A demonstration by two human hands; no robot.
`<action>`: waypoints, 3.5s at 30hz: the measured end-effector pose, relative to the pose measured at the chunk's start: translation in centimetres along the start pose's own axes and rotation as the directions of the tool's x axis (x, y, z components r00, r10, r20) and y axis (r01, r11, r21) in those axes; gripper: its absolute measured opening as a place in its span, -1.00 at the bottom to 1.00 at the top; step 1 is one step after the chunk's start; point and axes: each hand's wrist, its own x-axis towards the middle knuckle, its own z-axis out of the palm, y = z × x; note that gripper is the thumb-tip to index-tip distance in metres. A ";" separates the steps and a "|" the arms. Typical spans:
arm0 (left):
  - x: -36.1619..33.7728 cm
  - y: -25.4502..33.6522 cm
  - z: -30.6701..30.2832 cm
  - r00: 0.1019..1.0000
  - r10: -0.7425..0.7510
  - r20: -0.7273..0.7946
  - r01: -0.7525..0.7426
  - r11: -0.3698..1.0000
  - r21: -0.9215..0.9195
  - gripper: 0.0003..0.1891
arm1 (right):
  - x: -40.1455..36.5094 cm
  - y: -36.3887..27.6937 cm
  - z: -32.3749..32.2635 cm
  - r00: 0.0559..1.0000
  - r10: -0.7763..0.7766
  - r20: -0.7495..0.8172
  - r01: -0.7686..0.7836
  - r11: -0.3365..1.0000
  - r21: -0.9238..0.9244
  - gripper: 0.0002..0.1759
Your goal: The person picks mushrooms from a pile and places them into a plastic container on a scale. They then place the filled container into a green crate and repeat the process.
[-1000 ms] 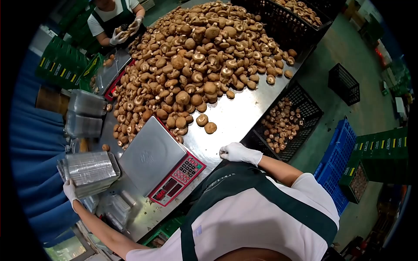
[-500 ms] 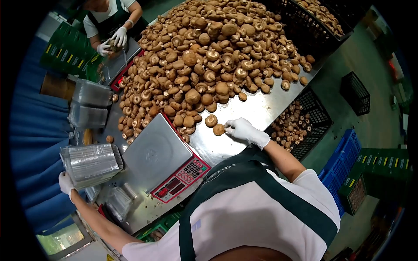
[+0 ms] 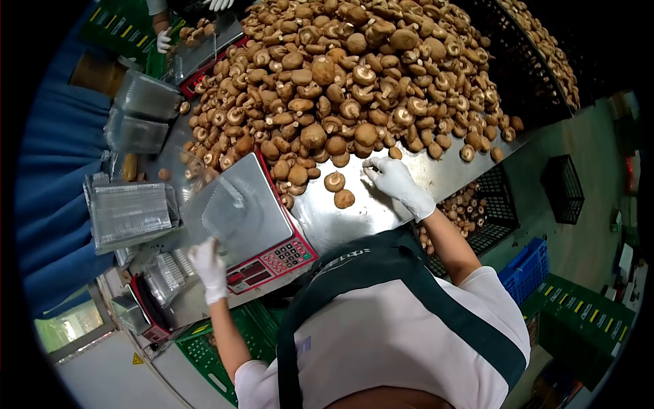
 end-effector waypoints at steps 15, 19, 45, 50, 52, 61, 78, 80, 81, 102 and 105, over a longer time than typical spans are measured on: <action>15.3 19.5 1.9 0.986 -0.121 0.112 0.161 0.859 -0.486 -0.26 | 9.0 -2.9 -2.3 0.807 -0.517 -0.283 0.389 0.828 -0.403 -0.34; 21.5 22.9 11.1 0.968 -0.143 0.204 0.202 0.930 -0.306 -0.04 | 10.4 -2.8 -0.1 0.844 -0.517 -0.141 0.333 0.713 -0.617 -0.12; 3.3 25.5 11.0 0.982 0.072 0.174 0.015 0.892 -0.451 -0.42 | -1.8 4.8 1.8 0.557 -0.810 0.183 0.821 0.571 0.026 -0.36; 6.2 23.7 11.2 0.996 -0.082 -0.019 0.069 0.922 -0.382 -0.33 | 0.8 3.8 1.0 0.693 -0.721 0.004 0.718 0.690 0.087 -0.52; 8.6 23.6 11.2 0.986 -0.167 0.007 0.157 0.914 -0.374 -0.28 | 3.4 3.7 0.7 0.733 -0.657 -0.175 0.656 0.752 -0.073 -0.52; 8.5 25.1 13.6 0.967 -0.096 0.236 0.164 0.944 -0.286 -0.20 | 4.3 3.5 0.7 0.808 -0.575 0.125 0.573 0.719 -0.393 -0.65; 3.3 25.7 12.7 0.966 -0.254 0.044 0.255 0.916 -0.310 -0.57 | 0.4 4.0 0.8 0.886 -0.463 -0.013 0.460 0.883 -0.091 -0.72; 5.1 25.6 13.7 0.946 -0.319 0.066 0.324 0.903 -0.283 -0.58 | 1.3 2.1 1.8 0.878 -0.479 0.011 0.476 0.869 -0.137 -0.64; 5.6 25.5 14.2 0.927 -0.364 0.091 0.374 0.883 -0.283 -0.57 | 1.6 1.2 2.4 0.871 -0.490 0.035 0.487 0.854 -0.183 -0.55; 11.1 24.9 15.1 0.791 -0.357 0.497 0.550 0.771 -0.321 -0.50 | 2.2 5.0 0.4 0.993 0.086 -0.077 -0.062 0.960 0.274 -0.66; 12.0 24.7 14.0 0.814 -0.337 0.473 0.519 0.789 -0.330 -0.52 | 1.5 3.2 -1.5 0.989 0.103 -0.107 -0.085 0.983 0.160 -0.66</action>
